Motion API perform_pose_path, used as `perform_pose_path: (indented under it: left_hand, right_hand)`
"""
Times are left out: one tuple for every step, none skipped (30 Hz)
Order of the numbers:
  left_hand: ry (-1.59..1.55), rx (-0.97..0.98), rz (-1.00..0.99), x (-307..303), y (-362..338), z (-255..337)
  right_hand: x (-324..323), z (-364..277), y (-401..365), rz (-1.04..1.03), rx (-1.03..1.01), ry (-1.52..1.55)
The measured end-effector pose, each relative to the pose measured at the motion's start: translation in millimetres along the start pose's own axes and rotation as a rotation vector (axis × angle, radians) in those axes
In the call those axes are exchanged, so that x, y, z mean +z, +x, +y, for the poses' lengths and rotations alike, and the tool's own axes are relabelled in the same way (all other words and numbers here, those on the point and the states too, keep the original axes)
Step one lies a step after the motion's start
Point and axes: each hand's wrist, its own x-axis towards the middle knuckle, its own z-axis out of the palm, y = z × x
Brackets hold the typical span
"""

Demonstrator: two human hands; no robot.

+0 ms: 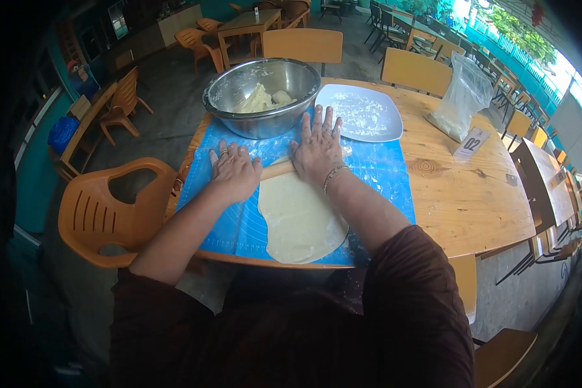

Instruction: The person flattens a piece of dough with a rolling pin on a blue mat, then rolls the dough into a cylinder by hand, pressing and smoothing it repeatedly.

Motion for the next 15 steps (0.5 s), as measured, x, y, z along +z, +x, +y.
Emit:
perform_pose_path:
  left_hand:
    - [0.000, 0.003, 0.002, -1.8, 2.2, 1.3]
    - [0.011, -0.003, -0.003, -4.5, 4.3, 2.6]
    - [0.024, -0.010, -0.007, -7.4, 4.6, 3.5]
    - [0.025, -0.007, -0.003, -6.2, 5.0, 2.9]
    - [0.022, -0.004, 0.054, -2.1, 6.2, 1.9]
    - [0.019, 0.000, 0.111, -1.3, 5.7, 1.9]
    - [0.019, 0.003, 0.113, -1.0, 5.1, 1.2]
    - [0.026, -0.012, 0.150, -1.8, 5.9, 0.5]
    - [0.031, -0.026, 0.189, -3.6, 6.9, -0.2]
    - [0.027, -0.024, 0.192, -6.4, 5.4, -3.0]
    - [0.006, 0.015, 0.299, -9.3, 1.8, -7.0]
    - [-0.023, 0.060, 0.403, -11.5, -2.8, -5.4]
    - [-0.028, 0.065, 0.400, -18.1, -11.6, -1.2]
    - [-0.125, 0.218, 0.390, -26.5, -23.9, 3.4]
    - [-0.222, 0.373, 0.379, -32.5, -36.1, 8.3]
  right_hand:
    - [0.5, -0.1, 1.6, 0.003, 0.002, -0.001]
    - [1.6, -0.2, 2.9, -0.003, 0.014, -0.010]
    - [2.9, -0.6, 3.7, -0.007, 0.026, -0.018]
    - [5.4, -1.1, 4.1, -0.003, 0.028, -0.018]
    - [8.4, -0.8, 4.0, 0.078, 0.014, 0.009]
    - [9.4, -0.6, 3.0, 0.158, 0.000, 0.036]
    - [10.0, 0.4, 1.2, 0.161, 0.002, 0.035]
    - [9.7, 2.3, 0.0, 0.158, -0.043, 0.065]
    - [8.0, 4.6, -0.6, 0.155, -0.089, 0.093]
    - [-7.6, 3.9, -9.8, 0.158, -0.088, 0.089]
    - [-24.8, 5.5, -24.2, 0.012, -0.194, 0.119]
    - [-36.6, 7.9, -35.2, -0.138, -0.290, 0.144]
    - [-36.5, 8.7, -38.1, -0.141, -0.283, 0.140]
    - [-36.3, 8.5, -40.6, -0.169, -0.288, 0.111]
    - [-36.6, 9.3, -43.2, -0.194, -0.292, 0.082]
